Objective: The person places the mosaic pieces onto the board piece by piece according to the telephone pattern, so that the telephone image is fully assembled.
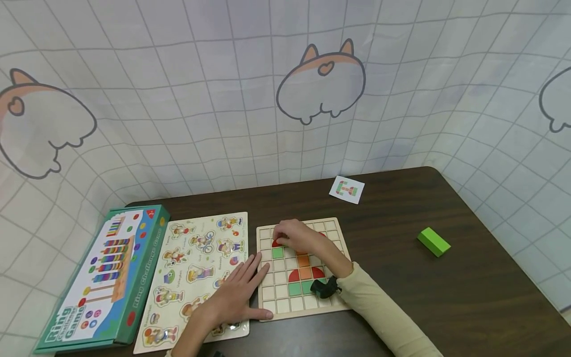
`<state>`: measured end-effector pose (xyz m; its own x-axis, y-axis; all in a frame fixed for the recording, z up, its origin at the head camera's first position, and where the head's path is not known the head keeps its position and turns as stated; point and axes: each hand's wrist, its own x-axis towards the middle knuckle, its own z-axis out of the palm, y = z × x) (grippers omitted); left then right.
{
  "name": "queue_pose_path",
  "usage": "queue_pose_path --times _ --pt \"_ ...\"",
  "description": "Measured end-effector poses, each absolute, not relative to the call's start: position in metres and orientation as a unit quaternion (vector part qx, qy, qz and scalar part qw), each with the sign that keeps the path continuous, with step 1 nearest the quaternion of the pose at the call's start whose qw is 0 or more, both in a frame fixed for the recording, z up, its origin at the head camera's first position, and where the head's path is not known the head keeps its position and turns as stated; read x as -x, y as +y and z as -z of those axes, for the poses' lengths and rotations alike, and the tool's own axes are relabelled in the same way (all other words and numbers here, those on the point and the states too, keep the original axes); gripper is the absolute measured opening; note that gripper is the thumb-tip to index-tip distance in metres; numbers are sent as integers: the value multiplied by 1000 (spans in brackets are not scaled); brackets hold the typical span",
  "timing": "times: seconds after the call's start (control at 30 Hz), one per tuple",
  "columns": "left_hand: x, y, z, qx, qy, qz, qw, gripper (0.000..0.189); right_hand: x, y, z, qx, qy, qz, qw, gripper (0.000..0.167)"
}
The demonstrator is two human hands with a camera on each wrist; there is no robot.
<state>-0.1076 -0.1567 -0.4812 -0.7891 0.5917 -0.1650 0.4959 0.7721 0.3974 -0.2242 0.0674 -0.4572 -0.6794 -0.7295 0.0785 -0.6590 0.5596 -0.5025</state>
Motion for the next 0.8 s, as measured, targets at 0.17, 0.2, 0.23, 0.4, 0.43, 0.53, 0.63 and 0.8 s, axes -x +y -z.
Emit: queue_pose_path --times 0.17,0.2,0.23,0.4,0.43,0.53,0.63,0.8 --pt "107 -157 481 -292 931 -168 143 103 222 66 457 391 885 247 60 9" --pt "107 -157 481 -293 930 -168 143 103 221 65 458 388 888 240 56 9" --pt "107 -157 481 -293 930 -168 144 103 221 65 458 383 892 234 51 9" --pt "108 -156 480 -293 930 -169 146 103 219 64 463 369 912 180 16 11" --pt "108 -156 480 -293 930 -169 146 103 219 64 463 371 913 171 9 12" --pt "107 -155 480 -292 930 -167 146 103 216 64 463 381 911 155 -13 15" --pt "107 -155 481 -292 931 -165 144 103 210 70 457 373 912 167 -20 22" --pt "107 -155 481 -286 933 -161 147 103 186 93 444 357 910 208 -11 30"
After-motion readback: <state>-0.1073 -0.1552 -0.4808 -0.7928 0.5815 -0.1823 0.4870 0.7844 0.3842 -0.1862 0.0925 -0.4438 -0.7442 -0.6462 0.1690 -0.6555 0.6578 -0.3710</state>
